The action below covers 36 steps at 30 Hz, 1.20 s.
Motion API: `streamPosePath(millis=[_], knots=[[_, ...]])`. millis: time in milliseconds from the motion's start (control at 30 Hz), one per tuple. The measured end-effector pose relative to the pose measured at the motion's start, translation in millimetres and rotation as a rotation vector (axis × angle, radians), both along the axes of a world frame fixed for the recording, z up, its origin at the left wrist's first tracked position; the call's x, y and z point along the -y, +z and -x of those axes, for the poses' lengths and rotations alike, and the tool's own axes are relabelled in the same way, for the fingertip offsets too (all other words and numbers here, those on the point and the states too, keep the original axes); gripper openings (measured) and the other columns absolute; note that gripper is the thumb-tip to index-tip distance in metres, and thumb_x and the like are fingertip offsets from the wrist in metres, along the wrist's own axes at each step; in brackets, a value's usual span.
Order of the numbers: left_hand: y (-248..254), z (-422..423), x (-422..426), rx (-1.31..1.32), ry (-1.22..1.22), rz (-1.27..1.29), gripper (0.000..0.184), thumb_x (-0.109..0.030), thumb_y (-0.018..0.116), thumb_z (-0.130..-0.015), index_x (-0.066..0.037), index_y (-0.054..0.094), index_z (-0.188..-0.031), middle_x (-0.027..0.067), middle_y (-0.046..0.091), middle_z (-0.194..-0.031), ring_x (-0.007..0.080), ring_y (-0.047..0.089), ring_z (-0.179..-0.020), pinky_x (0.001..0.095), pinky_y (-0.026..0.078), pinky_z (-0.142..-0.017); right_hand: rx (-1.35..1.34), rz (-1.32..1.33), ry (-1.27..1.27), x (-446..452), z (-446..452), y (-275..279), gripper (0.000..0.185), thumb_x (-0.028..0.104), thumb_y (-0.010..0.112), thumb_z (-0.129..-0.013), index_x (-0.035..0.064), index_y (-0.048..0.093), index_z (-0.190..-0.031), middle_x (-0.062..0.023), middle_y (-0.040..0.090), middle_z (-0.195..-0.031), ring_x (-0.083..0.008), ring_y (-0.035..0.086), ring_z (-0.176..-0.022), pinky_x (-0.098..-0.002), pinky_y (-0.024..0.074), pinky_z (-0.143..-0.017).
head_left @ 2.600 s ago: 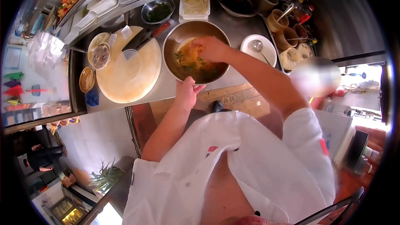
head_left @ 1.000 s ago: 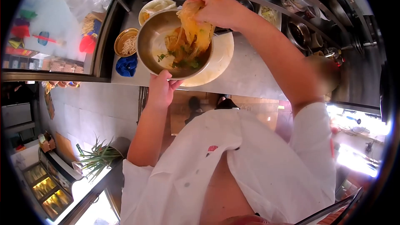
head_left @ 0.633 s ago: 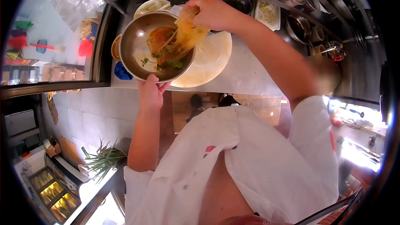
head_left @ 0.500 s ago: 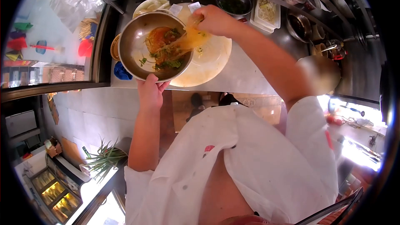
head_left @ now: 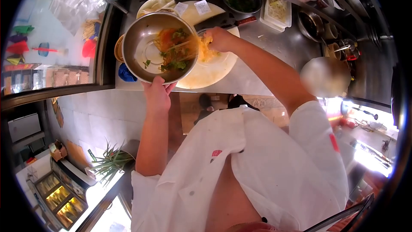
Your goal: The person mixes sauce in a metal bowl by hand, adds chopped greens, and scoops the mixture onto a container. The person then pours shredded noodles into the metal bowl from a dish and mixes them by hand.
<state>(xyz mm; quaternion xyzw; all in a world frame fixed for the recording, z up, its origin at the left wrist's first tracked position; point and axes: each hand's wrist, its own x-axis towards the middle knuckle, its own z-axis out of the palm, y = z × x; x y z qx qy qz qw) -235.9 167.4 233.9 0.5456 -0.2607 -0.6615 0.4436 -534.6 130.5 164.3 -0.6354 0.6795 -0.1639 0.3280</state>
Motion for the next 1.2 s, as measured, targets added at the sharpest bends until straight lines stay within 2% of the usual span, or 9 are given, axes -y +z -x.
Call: streamPosePath(millis=[133,200,367,467,667,700,800,900,1200], knots=[[-10,0,2,-0.026,-0.024,-0.011,0.057,0.003,0.047,-0.086,-0.007,0.032,-0.140,0.0175,0.056,-0.127,0.0271,0.069,-0.097,0.0446,0.065,-0.085,0.071,0.047,0.117,9,-24,34,0.074,0.024,0.085,-0.071,0.0031,0.056,-0.137,-0.0212,0.054,-0.133,-0.0363,0.053,-0.125,-0.0391,0.0466,-0.105],[-16,-1,3,-0.041,-0.079,0.007,0.062,0.002,0.047,-0.087,-0.012,0.024,-0.142,0.0185,0.049,-0.136,0.0317,0.067,-0.109,0.0434,0.066,-0.081,-0.065,0.074,0.227,13,-46,49,0.091,0.030,0.088,-0.069,0.0041,0.047,-0.146,-0.0216,0.048,-0.140,-0.0377,0.050,-0.129,-0.0411,0.0463,-0.106],[-18,2,3,-0.026,-0.115,0.024,0.062,0.001,0.048,-0.087,-0.012,0.023,-0.142,0.0176,0.049,-0.135,0.0304,0.067,-0.107,0.0425,0.066,-0.079,-0.412,0.011,0.401,27,-94,60,0.124,0.038,0.094,-0.060,0.0059,0.026,-0.158,-0.0215,0.035,-0.154,-0.0402,0.042,-0.136,-0.0448,0.0452,-0.109],[-11,7,-1,-0.014,-0.123,0.033,0.061,0.000,0.048,-0.088,-0.011,0.023,-0.143,0.0173,0.049,-0.135,0.0301,0.067,-0.107,0.0433,0.065,-0.081,-0.547,-0.019,0.405,35,-101,52,0.126,0.036,0.095,-0.056,0.0051,0.027,-0.158,-0.0224,0.031,-0.157,-0.0397,0.040,-0.138,-0.0442,0.0473,-0.107],[-12,6,-3,-0.051,-0.110,0.019,0.062,-0.001,0.048,-0.088,-0.011,0.022,-0.143,0.0178,0.047,-0.137,0.0302,0.066,-0.110,0.0447,0.064,-0.084,-0.400,-0.053,0.248,54,-112,20,0.069,0.017,0.073,-0.083,0.0093,0.046,-0.146,-0.0209,0.062,-0.133,-0.0370,0.065,-0.115,-0.0458,0.0553,-0.091],[-12,6,-2,-0.057,-0.108,0.022,0.062,-0.001,0.048,-0.088,-0.011,0.021,-0.143,0.0179,0.047,-0.137,0.0303,0.065,-0.110,0.0448,0.064,-0.084,-0.352,-0.004,0.237,53,-109,20,0.042,0.010,0.065,-0.086,0.0088,0.063,-0.129,-0.0163,0.073,-0.112,-0.0344,0.072,-0.101,-0.0462,0.0574,-0.084],[-13,3,1,-0.076,-0.148,0.066,0.063,-0.001,0.048,-0.088,-0.011,0.019,-0.144,0.0179,0.046,-0.138,0.0307,0.065,-0.111,0.0456,0.064,-0.085,-0.340,0.041,0.334,58,-103,24,0.026,0.010,0.067,-0.082,0.0068,0.074,-0.107,-0.0158,0.075,-0.100,-0.0338,0.073,-0.093,-0.0452,0.0580,-0.077],[-8,7,0,-0.075,-0.063,0.024,0.061,0.002,0.049,-0.085,-0.011,0.032,-0.142,0.0154,0.057,-0.125,0.0259,0.069,-0.098,0.0450,0.065,-0.085,-0.234,0.090,0.344,66,-101,49,0.020,0.012,0.070,-0.075,0.0064,0.078,-0.093,-0.0160,0.075,-0.093,-0.0353,0.072,-0.089,-0.0445,0.0574,-0.075],[-8,0,-2,-0.097,-0.129,0.052,0.061,-0.001,0.048,-0.089,-0.011,0.022,-0.143,0.0185,0.046,-0.138,0.0315,0.065,-0.112,0.0463,0.065,-0.084,-0.176,0.116,0.392,56,-58,144,0.030,0.012,0.073,-0.072,0.0018,0.073,-0.101,-0.0152,0.072,-0.095,-0.0297,0.070,-0.088,-0.0405,0.0559,-0.076]])
